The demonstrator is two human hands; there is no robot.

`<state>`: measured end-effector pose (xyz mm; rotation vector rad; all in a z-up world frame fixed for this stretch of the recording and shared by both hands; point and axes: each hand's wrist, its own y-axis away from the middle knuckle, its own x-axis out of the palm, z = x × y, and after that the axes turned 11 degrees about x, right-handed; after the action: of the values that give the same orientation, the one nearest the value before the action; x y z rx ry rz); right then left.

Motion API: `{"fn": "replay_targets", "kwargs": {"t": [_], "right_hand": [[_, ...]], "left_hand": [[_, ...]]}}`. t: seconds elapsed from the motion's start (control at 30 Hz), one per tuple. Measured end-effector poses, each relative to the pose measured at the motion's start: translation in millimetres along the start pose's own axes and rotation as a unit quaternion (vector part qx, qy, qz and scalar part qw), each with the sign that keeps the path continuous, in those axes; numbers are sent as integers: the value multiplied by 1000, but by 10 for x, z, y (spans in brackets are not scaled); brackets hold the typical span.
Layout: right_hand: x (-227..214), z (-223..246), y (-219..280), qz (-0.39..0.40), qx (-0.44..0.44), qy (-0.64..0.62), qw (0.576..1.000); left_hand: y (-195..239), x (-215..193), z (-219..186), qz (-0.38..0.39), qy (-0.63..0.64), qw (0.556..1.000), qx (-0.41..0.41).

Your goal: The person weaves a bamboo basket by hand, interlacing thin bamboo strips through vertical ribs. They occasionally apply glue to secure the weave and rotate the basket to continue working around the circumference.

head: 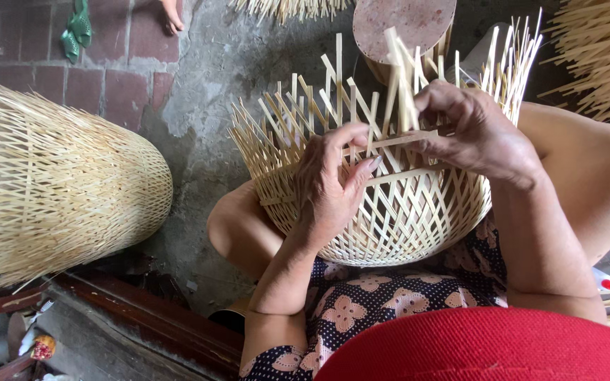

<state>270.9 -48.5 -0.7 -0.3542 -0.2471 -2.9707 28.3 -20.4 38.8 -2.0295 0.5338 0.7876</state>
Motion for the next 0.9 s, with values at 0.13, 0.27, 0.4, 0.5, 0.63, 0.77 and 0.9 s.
{"fn": "replay_targets", "kwargs": {"t": [0.13, 0.27, 0.4, 0.5, 0.63, 0.77, 0.9], "right_hand": [[227, 66, -44, -129, -164, 490, 846], [178, 58, -39, -82, -122, 271, 951], [47, -31, -41, 38, -149, 86, 984], [45, -45, -50, -1, -186, 212, 959], [42, 45, 5, 36, -96, 5, 995], [67, 96, 33, 48, -82, -18, 995], [30, 96, 22, 38, -100, 34, 994]], "left_hand": [[12, -14, -25, -8, 58, 998, -6], [-29, -15, 15, 9, 8, 1000, 13], [-71, -5, 58, 84, -67, 994, 14], [-161, 18, 125, 139, -112, 984, 0], [-225, 28, 72, 104, -43, 994, -13], [-224, 29, 32, 105, -81, 991, 3], [-212, 36, 96, 118, -21, 992, -43]]}}
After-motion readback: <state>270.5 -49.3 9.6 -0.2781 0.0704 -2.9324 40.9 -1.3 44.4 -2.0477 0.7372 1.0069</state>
